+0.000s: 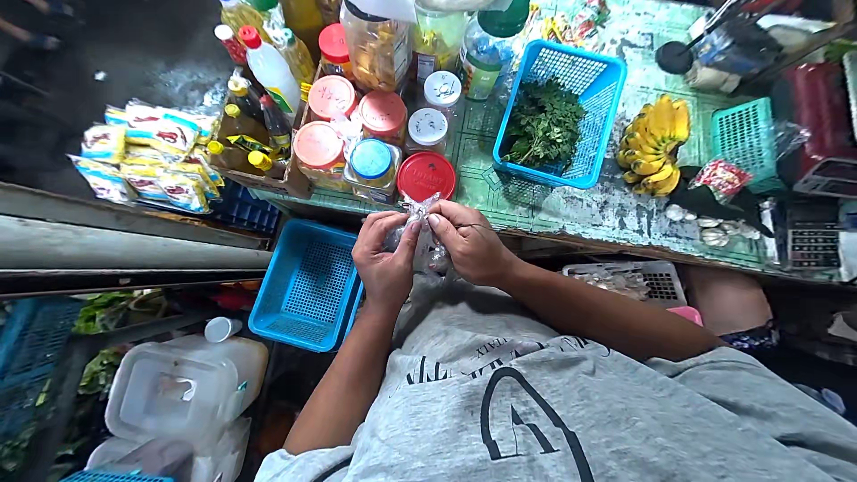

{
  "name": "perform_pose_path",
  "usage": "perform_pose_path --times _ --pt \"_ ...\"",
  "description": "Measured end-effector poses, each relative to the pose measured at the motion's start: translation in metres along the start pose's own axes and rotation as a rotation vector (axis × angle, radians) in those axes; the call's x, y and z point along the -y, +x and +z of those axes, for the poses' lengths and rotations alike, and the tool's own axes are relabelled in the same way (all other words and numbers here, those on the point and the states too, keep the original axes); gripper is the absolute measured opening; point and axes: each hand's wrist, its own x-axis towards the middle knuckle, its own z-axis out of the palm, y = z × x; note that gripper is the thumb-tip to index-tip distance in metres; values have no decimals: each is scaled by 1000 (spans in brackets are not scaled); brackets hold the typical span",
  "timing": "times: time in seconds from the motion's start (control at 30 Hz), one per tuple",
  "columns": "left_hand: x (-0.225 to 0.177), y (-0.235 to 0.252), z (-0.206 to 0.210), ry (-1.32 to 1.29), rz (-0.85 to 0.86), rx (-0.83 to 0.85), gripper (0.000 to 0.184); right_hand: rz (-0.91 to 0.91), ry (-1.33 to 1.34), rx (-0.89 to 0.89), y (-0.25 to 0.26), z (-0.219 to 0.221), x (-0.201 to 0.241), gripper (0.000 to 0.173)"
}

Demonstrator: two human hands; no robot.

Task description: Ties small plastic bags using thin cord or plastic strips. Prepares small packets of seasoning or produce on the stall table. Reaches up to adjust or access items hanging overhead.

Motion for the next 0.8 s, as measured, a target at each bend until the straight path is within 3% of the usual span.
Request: perform_pose_path --times 0.17,0.47,0.7,0.8 --pt "-7 3 5 174 13 -26 16 -84 -229 -70 1 2 3 22" --pt "-10 11 11 559 130 -1 10 -198 -543 -80 1 0 -7 21" --pt "-8 18 8 499 123 -11 5 -263 -669 -76 1 0 -5 16" --pt "-12 20 -1 327 -9 16 5 -252 -646 -49 1 -3 0 17"
